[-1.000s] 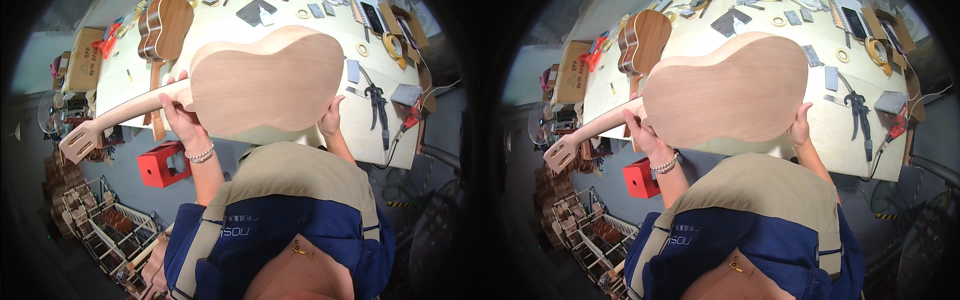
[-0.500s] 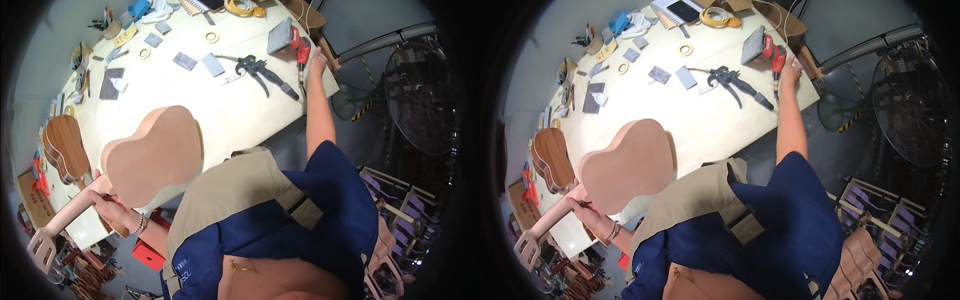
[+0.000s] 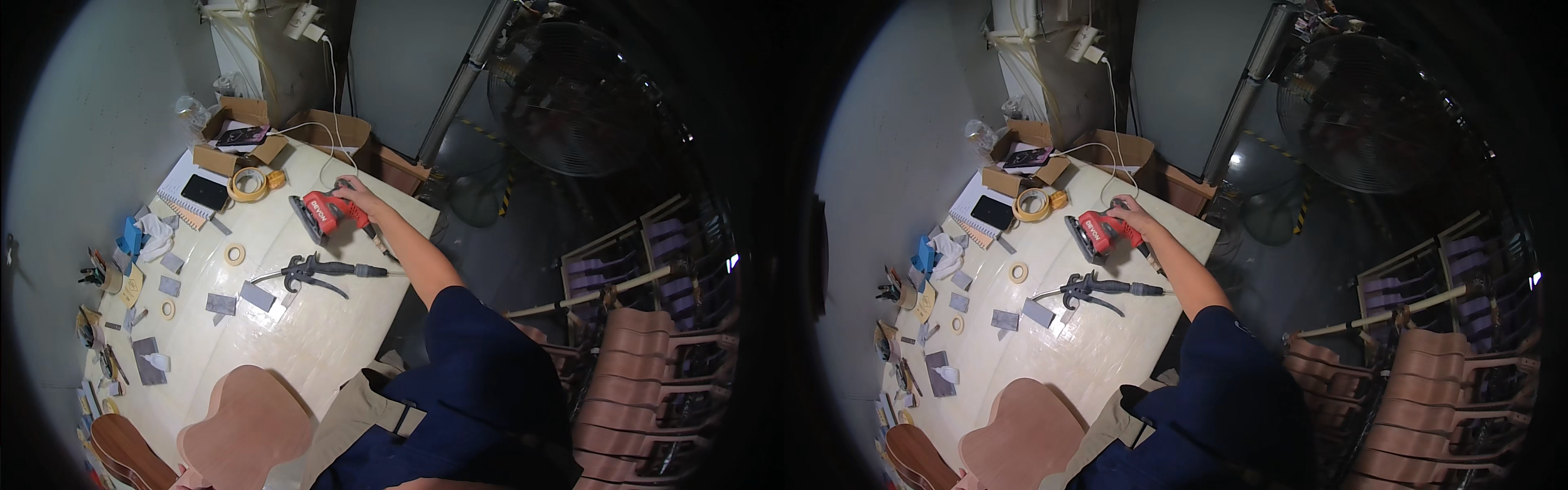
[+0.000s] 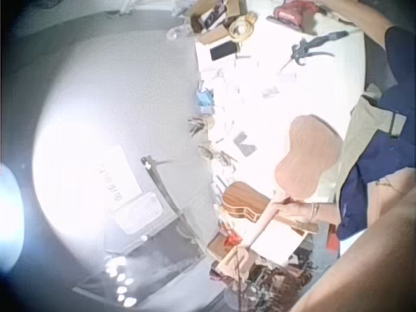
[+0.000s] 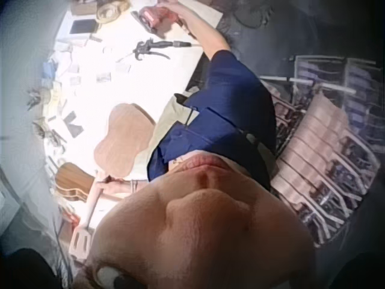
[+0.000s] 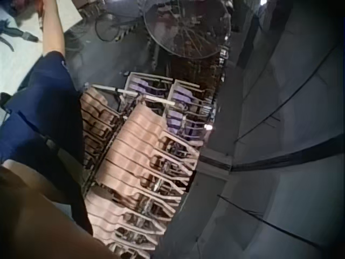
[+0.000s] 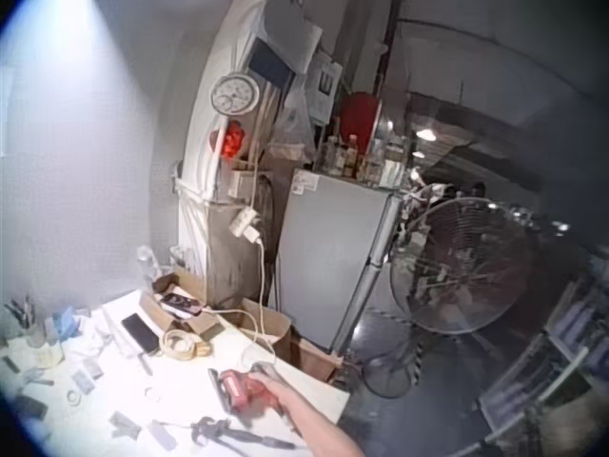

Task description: The person retrieves unfinished ukulele bodies from a rack, sands the neck and body with a handheld electric sander, and smooths edges with sandpaper. The person then places the finished pieces back on the rack and handles a completed ukulele.

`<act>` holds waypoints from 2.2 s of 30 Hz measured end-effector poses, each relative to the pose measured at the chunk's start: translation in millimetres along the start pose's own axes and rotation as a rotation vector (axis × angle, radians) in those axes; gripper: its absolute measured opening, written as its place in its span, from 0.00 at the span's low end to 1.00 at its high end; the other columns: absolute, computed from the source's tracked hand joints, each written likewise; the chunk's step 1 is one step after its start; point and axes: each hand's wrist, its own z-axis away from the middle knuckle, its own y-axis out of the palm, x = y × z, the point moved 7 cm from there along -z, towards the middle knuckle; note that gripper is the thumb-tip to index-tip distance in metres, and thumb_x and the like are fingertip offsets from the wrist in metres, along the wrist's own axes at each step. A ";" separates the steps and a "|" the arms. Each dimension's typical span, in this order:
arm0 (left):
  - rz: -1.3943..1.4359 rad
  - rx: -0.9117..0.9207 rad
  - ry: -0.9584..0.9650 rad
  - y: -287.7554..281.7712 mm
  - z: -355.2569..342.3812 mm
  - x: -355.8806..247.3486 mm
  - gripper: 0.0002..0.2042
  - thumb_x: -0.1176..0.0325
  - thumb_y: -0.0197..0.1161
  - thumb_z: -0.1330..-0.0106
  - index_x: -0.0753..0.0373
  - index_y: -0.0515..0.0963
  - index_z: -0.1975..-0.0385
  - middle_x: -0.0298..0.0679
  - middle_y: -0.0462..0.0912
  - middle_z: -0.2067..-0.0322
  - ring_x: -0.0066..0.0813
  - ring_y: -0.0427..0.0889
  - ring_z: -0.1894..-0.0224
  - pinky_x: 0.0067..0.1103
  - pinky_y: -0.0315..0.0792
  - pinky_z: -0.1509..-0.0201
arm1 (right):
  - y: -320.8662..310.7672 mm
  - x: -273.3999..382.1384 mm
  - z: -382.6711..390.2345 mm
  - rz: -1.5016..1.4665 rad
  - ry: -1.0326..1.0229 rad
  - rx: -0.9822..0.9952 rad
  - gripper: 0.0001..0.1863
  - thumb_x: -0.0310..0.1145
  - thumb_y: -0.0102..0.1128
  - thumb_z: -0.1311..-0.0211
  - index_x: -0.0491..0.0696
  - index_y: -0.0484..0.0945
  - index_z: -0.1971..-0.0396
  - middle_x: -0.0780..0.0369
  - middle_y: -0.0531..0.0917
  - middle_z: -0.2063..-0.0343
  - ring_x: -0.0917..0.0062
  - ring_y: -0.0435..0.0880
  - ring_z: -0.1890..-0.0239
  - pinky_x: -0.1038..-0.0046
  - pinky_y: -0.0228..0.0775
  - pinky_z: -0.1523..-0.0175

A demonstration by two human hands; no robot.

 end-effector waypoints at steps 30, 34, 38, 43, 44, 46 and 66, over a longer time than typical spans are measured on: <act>0.082 -0.054 0.269 -62.6 -29.9 -18.4 0.10 0.71 0.58 0.40 0.74 0.67 0.69 0.48 0.78 0.72 0.35 0.81 0.71 0.24 0.77 0.69 | 319.7 59.7 345.7 0.536 -1.056 0.591 0.31 0.28 0.71 0.76 0.50 0.74 0.60 0.57 0.76 0.62 0.67 0.77 0.66 0.72 0.72 0.64; 0.053 -0.026 0.262 -65.2 -37.2 -15.1 0.10 0.72 0.57 0.39 0.74 0.67 0.70 0.48 0.77 0.72 0.35 0.81 0.70 0.24 0.77 0.69 | 344.8 62.1 348.6 0.583 -1.122 0.638 0.33 0.28 0.73 0.76 0.49 0.73 0.59 0.53 0.76 0.61 0.65 0.78 0.64 0.72 0.73 0.62; 0.064 0.001 0.283 -58.7 -34.5 -19.2 0.09 0.72 0.56 0.39 0.74 0.67 0.70 0.48 0.77 0.71 0.34 0.81 0.70 0.24 0.76 0.68 | 367.7 75.4 343.8 0.532 -1.197 0.611 0.33 0.28 0.73 0.76 0.49 0.73 0.59 0.53 0.76 0.61 0.65 0.78 0.65 0.72 0.72 0.63; 0.068 -0.017 0.264 -59.5 -37.6 -18.3 0.09 0.72 0.56 0.39 0.74 0.67 0.70 0.48 0.77 0.71 0.34 0.81 0.70 0.24 0.76 0.68 | 341.6 62.2 347.0 0.564 -1.133 0.603 0.30 0.29 0.68 0.80 0.53 0.77 0.63 0.56 0.77 0.64 0.65 0.78 0.68 0.72 0.73 0.66; 0.069 -0.016 0.268 -59.9 -37.1 -17.4 0.09 0.72 0.56 0.39 0.74 0.67 0.70 0.48 0.77 0.71 0.34 0.81 0.70 0.24 0.76 0.68 | 341.8 61.8 348.7 0.547 -1.160 0.608 0.30 0.29 0.68 0.80 0.53 0.77 0.63 0.56 0.77 0.64 0.65 0.78 0.68 0.72 0.72 0.66; 0.072 -0.012 0.276 -58.9 -36.0 -18.1 0.09 0.72 0.56 0.39 0.74 0.67 0.69 0.48 0.77 0.71 0.34 0.81 0.70 0.24 0.76 0.68 | 348.3 63.9 348.5 0.508 -1.210 0.604 0.30 0.30 0.68 0.80 0.53 0.77 0.63 0.56 0.77 0.64 0.65 0.78 0.69 0.71 0.72 0.67; 0.031 0.030 0.269 -52.3 -39.6 -20.8 0.10 0.72 0.55 0.39 0.73 0.65 0.67 0.48 0.77 0.72 0.33 0.81 0.70 0.22 0.77 0.70 | 333.7 65.3 359.3 0.576 -1.349 0.719 0.28 0.32 0.71 0.77 0.58 0.78 0.64 0.59 0.77 0.64 0.67 0.78 0.68 0.72 0.72 0.68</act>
